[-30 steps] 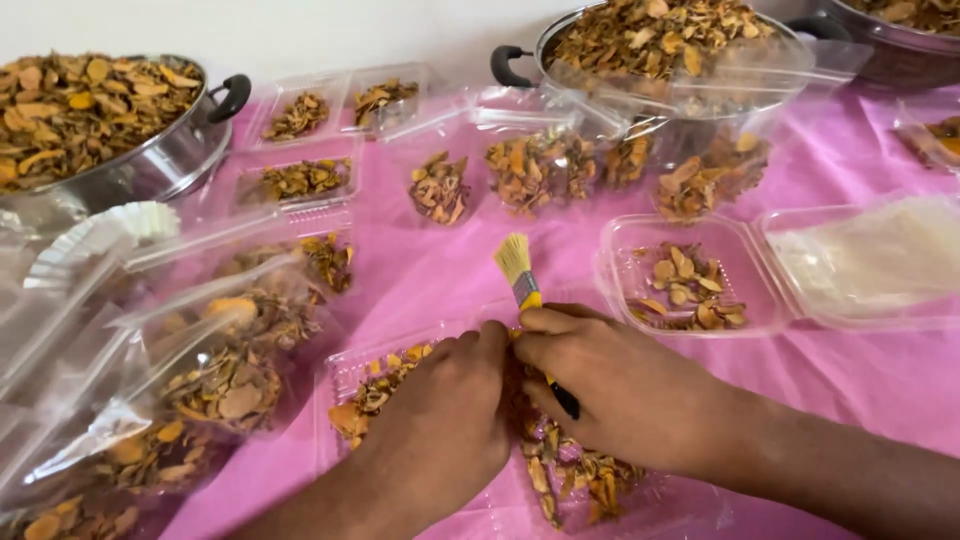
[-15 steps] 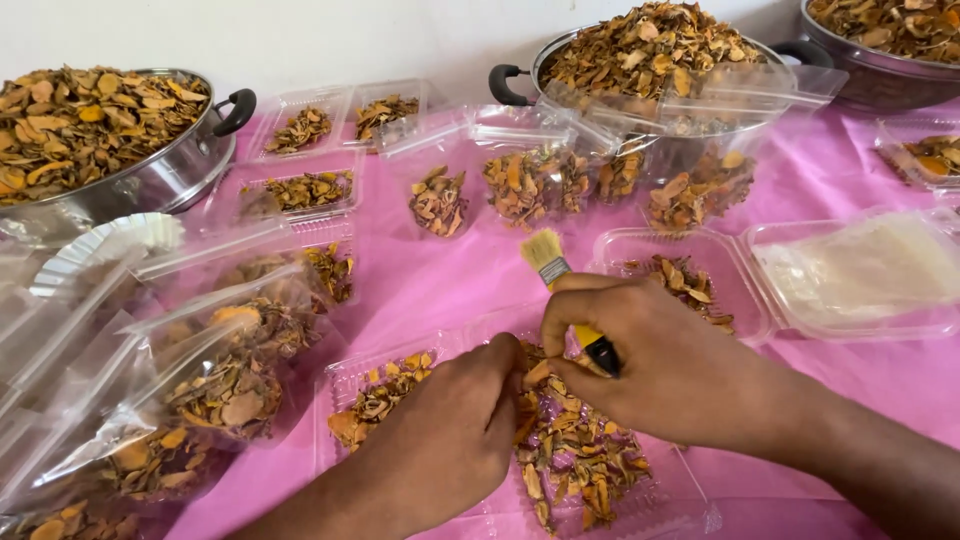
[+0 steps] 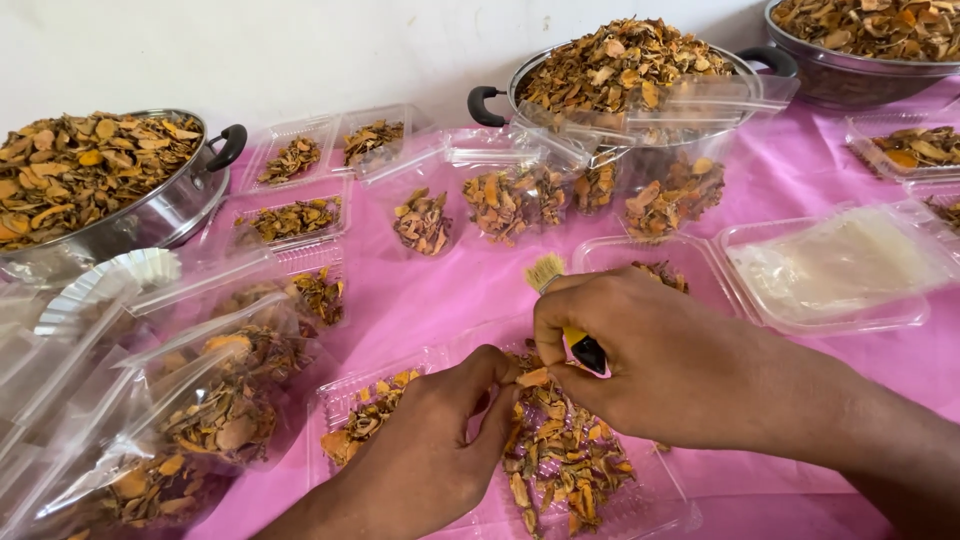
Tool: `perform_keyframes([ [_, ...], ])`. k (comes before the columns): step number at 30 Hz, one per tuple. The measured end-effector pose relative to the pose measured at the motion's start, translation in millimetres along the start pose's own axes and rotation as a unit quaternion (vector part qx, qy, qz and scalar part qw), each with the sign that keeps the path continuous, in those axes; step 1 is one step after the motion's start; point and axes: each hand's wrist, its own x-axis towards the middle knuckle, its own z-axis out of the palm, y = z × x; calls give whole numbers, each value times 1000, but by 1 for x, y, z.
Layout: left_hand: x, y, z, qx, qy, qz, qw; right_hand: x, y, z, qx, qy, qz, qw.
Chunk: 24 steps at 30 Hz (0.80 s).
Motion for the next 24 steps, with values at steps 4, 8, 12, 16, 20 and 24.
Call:
perform_keyframes([
  [4,-2,-1,2,-38,15,60,997,-1,-13,-10,-30,-54,71,996],
  [8,-3,-2,5,-84,13,53,995,1,-15,-9,-49,-63,96,992],
  [12,-2,-13,12,-62,27,15,998,5,-27,-12,-53,-63,149,985],
  [16,-3,-11,12,-92,30,48,994,4,-23,-9,-31,-35,144,988],
  [20,-3,-12,12,-117,19,29,993,4,-27,-11,-47,-46,148,987],
  [24,-4,-12,17,-110,32,42,992,4,-35,-13,-39,-69,180,980],
])
